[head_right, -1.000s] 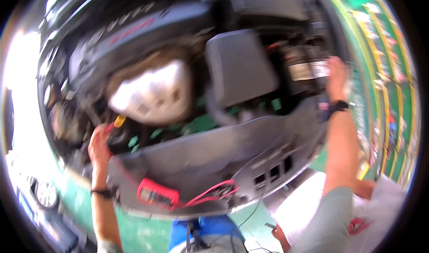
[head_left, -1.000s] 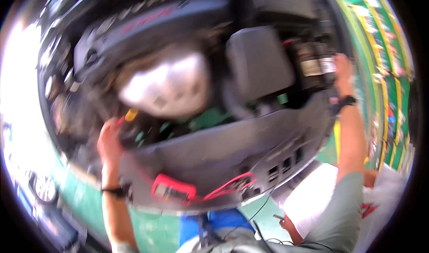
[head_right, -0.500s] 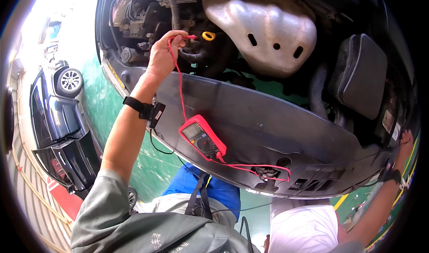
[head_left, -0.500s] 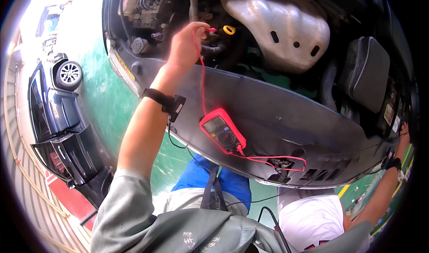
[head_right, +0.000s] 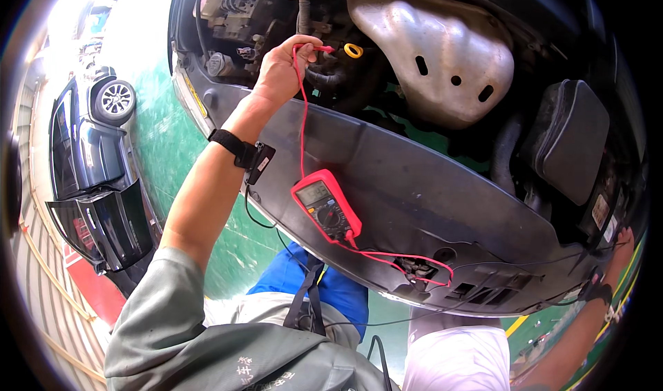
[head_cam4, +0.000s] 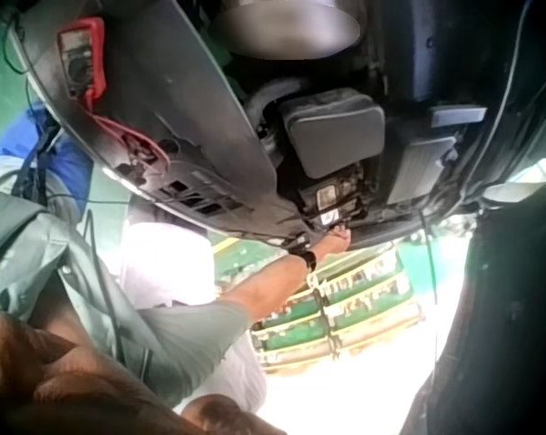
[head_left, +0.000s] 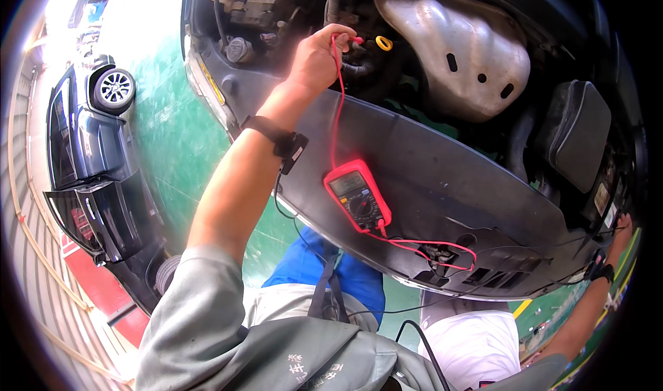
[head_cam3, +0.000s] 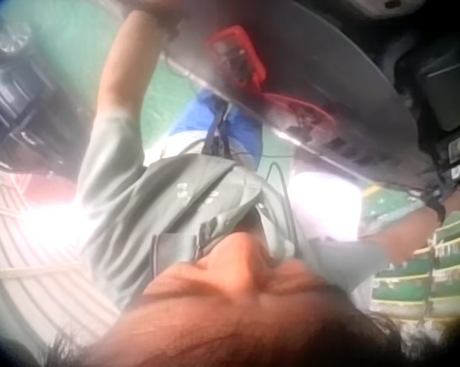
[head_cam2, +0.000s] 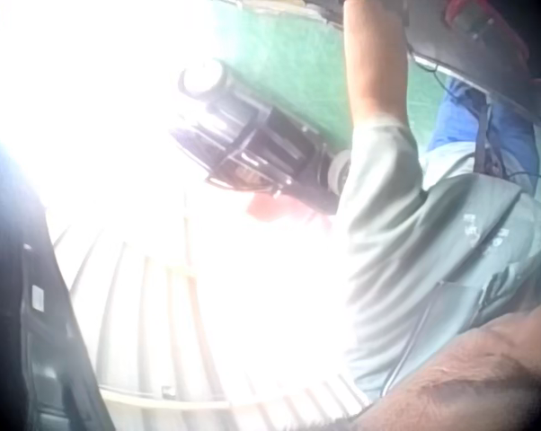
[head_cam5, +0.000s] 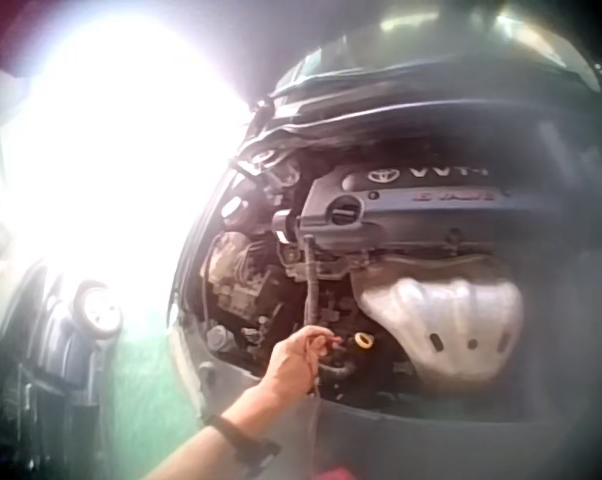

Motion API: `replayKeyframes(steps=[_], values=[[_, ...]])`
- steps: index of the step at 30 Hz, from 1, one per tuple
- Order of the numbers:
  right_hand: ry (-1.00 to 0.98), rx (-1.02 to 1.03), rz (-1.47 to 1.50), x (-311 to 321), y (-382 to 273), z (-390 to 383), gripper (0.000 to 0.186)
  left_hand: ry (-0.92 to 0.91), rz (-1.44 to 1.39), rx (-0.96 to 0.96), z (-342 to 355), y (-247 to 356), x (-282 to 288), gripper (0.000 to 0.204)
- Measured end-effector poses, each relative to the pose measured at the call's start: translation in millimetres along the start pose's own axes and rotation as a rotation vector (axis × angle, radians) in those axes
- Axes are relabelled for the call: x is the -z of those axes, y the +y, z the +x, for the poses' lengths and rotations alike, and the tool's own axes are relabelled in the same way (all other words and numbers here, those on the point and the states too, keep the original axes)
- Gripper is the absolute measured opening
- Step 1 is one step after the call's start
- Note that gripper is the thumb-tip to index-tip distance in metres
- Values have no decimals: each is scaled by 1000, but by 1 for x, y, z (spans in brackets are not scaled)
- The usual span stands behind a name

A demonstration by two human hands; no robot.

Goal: The person retrieves a multimeter from a red utility cart and walks to a car with an open hood. They connect the multimeter probes to the car battery terminals to measure voltage, then move the probes to other points in the engine bay to test electrical connections.

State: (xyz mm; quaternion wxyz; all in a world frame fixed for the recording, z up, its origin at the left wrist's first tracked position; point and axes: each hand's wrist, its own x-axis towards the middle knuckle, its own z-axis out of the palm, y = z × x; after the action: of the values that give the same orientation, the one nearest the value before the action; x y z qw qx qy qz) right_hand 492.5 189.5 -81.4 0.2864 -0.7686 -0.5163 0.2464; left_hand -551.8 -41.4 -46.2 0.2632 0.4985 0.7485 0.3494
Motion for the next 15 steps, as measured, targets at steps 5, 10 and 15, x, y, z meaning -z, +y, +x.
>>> replayKeyframes(steps=[5,10,15], values=[[-19,26,-13,30,9,17,55,4,-33,-48,3,-11,-4,19],[-29,66,-47,12,9,19,53,23,-50,-41,-1,-9,-2,17],[-31,15,10,29,8,21,53,23,-14,-23,2,-10,-3,14]])
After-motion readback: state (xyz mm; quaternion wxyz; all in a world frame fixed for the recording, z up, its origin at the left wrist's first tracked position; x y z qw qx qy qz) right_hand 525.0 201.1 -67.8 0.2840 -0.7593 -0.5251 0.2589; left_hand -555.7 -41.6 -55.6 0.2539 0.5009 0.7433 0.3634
